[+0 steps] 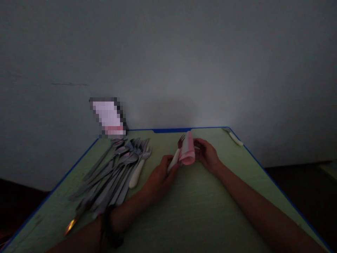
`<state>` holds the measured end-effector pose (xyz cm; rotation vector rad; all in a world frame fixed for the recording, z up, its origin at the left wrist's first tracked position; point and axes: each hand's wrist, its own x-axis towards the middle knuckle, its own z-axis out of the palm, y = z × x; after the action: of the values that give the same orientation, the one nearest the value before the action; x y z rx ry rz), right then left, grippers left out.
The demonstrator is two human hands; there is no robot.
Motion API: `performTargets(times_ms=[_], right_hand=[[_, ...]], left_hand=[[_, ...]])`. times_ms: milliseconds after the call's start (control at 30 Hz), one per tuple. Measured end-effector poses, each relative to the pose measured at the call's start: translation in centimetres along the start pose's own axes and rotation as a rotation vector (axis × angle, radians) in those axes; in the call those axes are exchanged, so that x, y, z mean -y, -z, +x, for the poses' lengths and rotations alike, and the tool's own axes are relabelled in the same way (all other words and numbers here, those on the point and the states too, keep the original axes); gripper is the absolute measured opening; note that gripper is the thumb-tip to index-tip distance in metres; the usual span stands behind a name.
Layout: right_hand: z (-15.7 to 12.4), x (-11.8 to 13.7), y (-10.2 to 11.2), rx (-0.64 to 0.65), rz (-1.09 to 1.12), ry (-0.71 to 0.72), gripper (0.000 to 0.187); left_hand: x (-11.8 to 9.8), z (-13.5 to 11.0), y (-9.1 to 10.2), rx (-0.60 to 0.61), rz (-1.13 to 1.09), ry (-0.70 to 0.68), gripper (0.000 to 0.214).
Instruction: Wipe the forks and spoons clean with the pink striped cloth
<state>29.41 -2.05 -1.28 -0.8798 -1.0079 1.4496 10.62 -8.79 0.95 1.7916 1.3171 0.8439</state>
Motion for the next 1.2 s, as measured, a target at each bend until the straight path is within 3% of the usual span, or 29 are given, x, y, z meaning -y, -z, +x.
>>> performTargets(times_ms=[267, 533, 767, 900, 1100, 1200], right_hand=[[-0.7, 0.4, -0.6, 0.189, -0.273, 0.048, 0.027], [-0.5, 0.1, -0.9, 0.087, -0.358, 0.075, 0.021], [-0.2, 0.0, -0.6, 0.101, -0.182, 0.042, 0.031], [-0.2, -0.1, -0.5, 0.115, -0.09, 0.025, 0.035], [0.2, -0.3, -0.2, 0.066, 0.029, 0.061, 0.029], [0.8, -0.7, 0.2, -0.027, 0.141, 0.069, 0.026]], left_hand=[[0.1, -0.3, -0.2, 0.032, 0.007, -0.086, 0.04], [0.1, -0.5, 0.0, 0.089, 0.083, -0.128, 0.042], [-0.2, -0.5, 0.6, 0.173, 0.011, -0.194, 0.041], [-0.3, -0.5, 0.7, 0.203, 0.072, -0.131, 0.042], [-0.3, -0.4, 0.5, 0.239, 0.132, -0.098, 0.042], [-0.2, -0.5, 0.5, 0.238, 0.147, -0.101, 0.041]])
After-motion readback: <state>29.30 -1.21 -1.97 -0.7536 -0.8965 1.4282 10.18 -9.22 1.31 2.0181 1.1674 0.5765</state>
